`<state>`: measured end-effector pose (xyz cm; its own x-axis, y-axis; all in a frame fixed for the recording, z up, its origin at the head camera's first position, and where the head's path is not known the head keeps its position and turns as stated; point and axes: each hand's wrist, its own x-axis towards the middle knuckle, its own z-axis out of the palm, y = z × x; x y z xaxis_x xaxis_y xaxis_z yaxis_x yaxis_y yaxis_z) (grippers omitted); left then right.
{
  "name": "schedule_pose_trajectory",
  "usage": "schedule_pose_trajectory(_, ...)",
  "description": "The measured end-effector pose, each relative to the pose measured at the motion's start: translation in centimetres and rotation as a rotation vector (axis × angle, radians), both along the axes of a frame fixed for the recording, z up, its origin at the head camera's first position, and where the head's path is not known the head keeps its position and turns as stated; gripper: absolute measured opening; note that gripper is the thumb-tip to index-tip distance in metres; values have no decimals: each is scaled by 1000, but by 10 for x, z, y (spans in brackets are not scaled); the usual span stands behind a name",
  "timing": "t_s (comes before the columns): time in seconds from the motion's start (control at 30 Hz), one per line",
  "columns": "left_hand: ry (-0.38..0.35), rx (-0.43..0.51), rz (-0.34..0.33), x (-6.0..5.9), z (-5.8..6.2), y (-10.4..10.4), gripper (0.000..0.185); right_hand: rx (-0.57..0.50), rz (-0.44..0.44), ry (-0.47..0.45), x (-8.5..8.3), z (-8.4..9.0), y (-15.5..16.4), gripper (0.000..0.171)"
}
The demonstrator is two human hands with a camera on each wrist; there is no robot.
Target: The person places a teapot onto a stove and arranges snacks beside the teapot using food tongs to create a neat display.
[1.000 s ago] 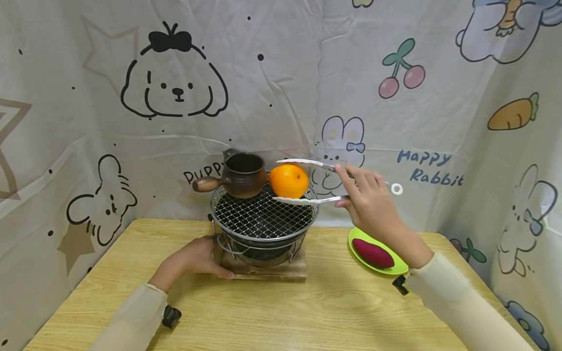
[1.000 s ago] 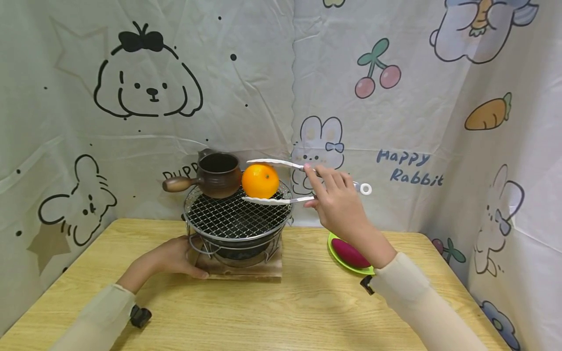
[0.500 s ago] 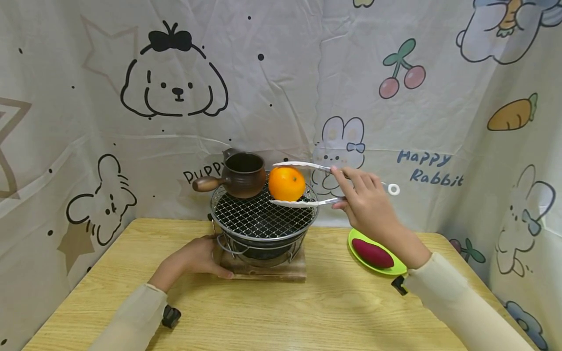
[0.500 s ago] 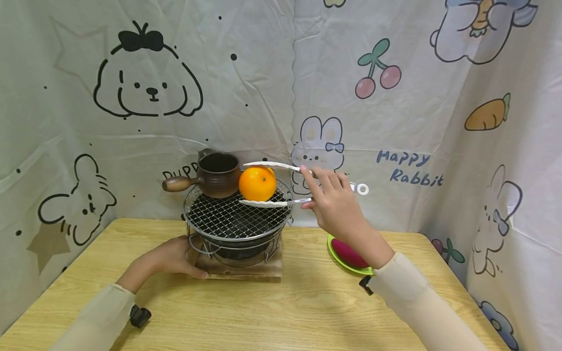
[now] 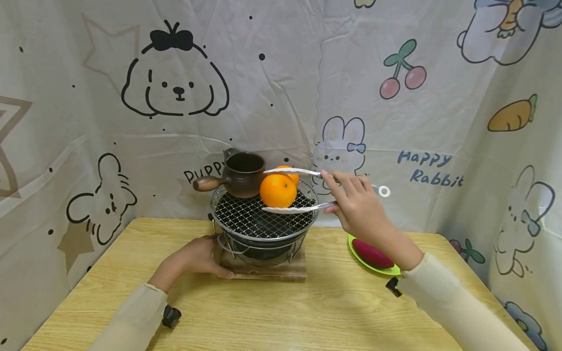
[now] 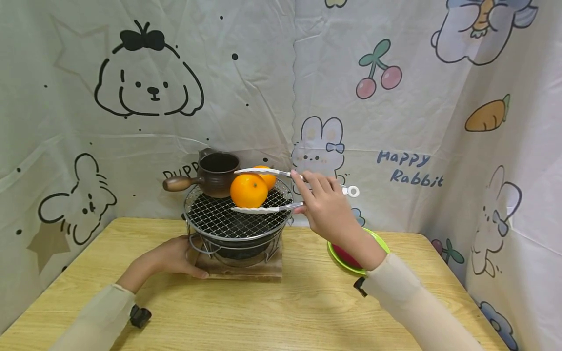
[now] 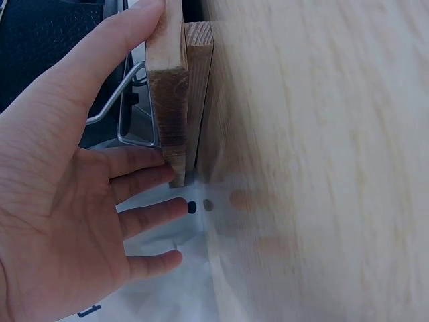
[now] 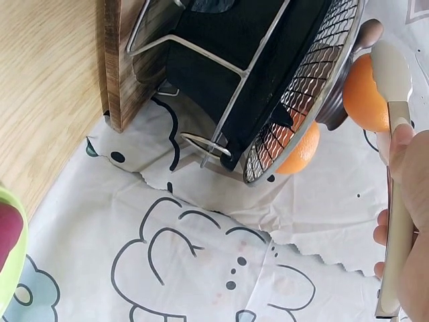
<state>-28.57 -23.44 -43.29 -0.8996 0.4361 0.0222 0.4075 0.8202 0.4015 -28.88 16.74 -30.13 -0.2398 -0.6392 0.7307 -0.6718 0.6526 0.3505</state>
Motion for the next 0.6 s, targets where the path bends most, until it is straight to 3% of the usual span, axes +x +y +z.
schedule_pose_trajectory(0.27,2,6,1,0,0,-1,111,13,27,-8,-2,-2,-5,71)
schedule_pose_trajectory(0.6,-11,6,-3,1,2,0,112,59,-32,-41,0,-5,-8,70)
